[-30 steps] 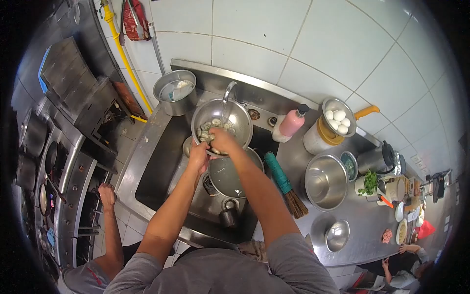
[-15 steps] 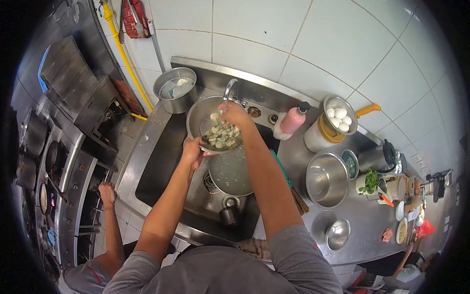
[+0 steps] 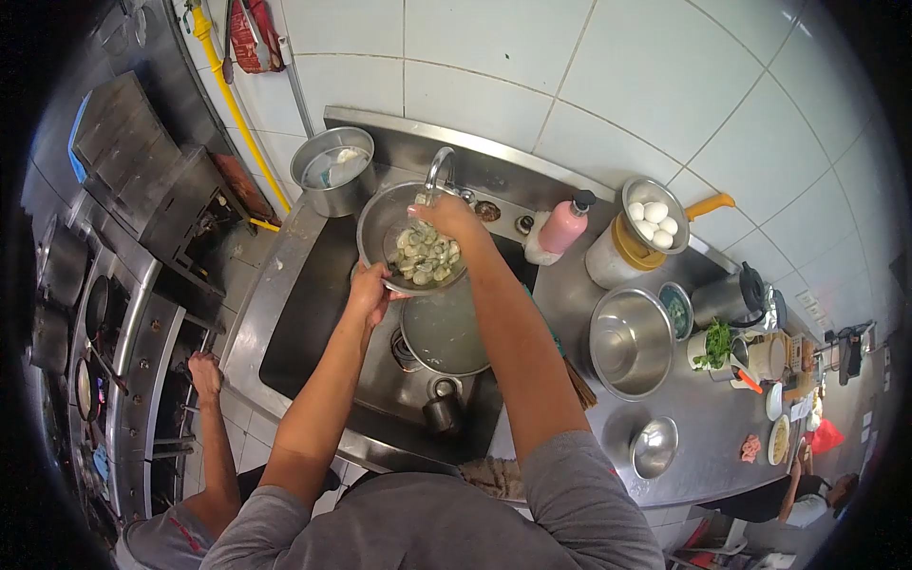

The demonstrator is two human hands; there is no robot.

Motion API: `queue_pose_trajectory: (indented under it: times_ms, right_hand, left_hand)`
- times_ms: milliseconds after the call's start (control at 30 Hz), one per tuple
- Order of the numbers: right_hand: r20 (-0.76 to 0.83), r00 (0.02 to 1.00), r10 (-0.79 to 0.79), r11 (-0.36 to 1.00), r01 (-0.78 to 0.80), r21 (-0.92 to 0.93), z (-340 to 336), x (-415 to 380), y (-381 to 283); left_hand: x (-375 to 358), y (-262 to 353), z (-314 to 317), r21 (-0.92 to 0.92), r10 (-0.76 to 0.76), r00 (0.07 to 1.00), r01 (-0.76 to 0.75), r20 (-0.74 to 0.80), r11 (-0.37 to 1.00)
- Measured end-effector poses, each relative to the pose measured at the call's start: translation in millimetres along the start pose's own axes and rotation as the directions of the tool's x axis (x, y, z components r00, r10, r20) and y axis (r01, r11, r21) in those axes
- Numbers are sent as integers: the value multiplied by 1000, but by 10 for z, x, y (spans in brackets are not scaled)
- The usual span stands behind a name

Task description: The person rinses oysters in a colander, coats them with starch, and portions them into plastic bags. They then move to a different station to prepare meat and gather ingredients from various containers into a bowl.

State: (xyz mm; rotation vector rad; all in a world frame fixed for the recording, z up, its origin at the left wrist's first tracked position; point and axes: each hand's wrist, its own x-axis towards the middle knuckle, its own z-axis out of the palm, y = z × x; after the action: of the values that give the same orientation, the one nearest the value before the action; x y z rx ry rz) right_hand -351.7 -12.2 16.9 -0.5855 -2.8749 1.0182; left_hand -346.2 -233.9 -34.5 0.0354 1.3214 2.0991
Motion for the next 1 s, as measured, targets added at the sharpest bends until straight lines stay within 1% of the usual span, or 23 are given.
queue_pose_trajectory:
  times_ms: [33, 67, 133, 167, 233, 300, 367, 400, 467, 533, 567, 600, 633, 667, 700, 733, 767, 833, 867, 900, 933, 967, 1000]
  right_hand:
    - [-79, 991, -107, 992, 101, -81, 54, 28, 61]
    - [-75, 992, -103, 992, 97, -81, 82, 58, 132]
    - [182, 983, 11, 986, -41, 162, -8, 1, 66]
    - [183, 983, 12, 986, -42, 161, -30, -41, 22]
    - [163, 986, 45, 935, -99, 340, -25, -111, -34]
    - [169, 983, 66, 940, -118, 321, -49, -119, -81]
    - [172, 981, 85, 944, -134, 301, -69, -112, -117]
    - [169, 982, 86, 928, -141, 346, -34, -73, -75]
    - [166, 982, 86, 910, -146, 389, 32, -3, 15]
    - [52, 999, 3, 885, -27, 464, 139, 109, 217]
    - [53, 999, 0, 886, -24, 464, 205, 108, 290]
    - [5, 994, -110, 972, 107, 210, 288, 25, 339]
    - [-12, 973, -229, 972, 228, -64, 331, -108, 310]
    - [-14, 972, -233, 971, 231, -65, 414, -270, 274]
    - [28, 967, -254, 939, 253, -234, 451, -516, 88]
    - [73, 961, -267, 878, 273, -393, 472, -628, -45]
    - [75, 961, -268, 877, 275, -393, 495, -609, -87]
    - [260, 962, -88, 985, 123, -119, 529, -517, -102]
    - [238, 949, -207, 966, 236, -101, 647, -386, 48]
    - [233, 950, -208, 967, 235, -96, 588, -365, 53]
    - [225, 969, -99, 988, 69, 135, 486, -349, 48]
    - [244, 970, 8, 930, -97, 355, 386, -318, 31]
    - [217, 975, 43, 816, -160, 555, 416, -206, 119]
  left_hand:
    - [2, -6, -9, -1, -6, 1000, 6, -2, 1000]
    - [9, -9, -15, -13, -6, 1000, 6, 2, 1000]
    - [4, -11, -5, -26, -6, 1000, 6, 7, 1000]
    - [1, -9, 5, -34, -15, 1000, 15, -11, 999]
    - [-5, -7, 13, -43, -25, 999, 24, -29, 999]
    - [-28, 4, 25, -41, 4, 1000, -4, 7, 999]
    - [-64, 22, 63, -62, -16, 1000, 15, -26, 998]
    - [-74, 27, 73, -83, -37, 998, 31, -60, 996]
    - [-11, -22, 6, -76, -43, 999, 40, -30, 996]
    - [35, -62, -25, -70, -47, 999, 47, -2, 996]
    - [43, -75, -23, -103, -27, 1000, 25, -16, 994]
    - [43, -83, -16, -136, -7, 1000, 2, -31, 991]
    - [29, -75, 11, -136, -3, 999, -1, -32, 991]
    - [20, -69, 48, -122, 39, 998, -45, -49, 991]
    - [25, -57, 92, -107, 84, 994, -90, -65, 990]
    - [50, -56, 133, -107, 88, 994, -95, -65, 990]
    - [66, -71, 171, -118, 80, 992, -91, -94, 989]
    - [86, -94, 228, -126, 77, 989, -92, -123, 988]
    - [85, -100, 244, -99, 66, 992, -77, -105, 992]
    - [77, -101, 244, -70, 54, 995, -60, -86, 996]
    - [67, -77, 229, -65, 57, 995, -63, -84, 996]
    - [58, -40, 202, -107, 25, 999, -29, -39, 994]
    - [48, -3, 181, -148, -6, 1000, 7, 5, 989]
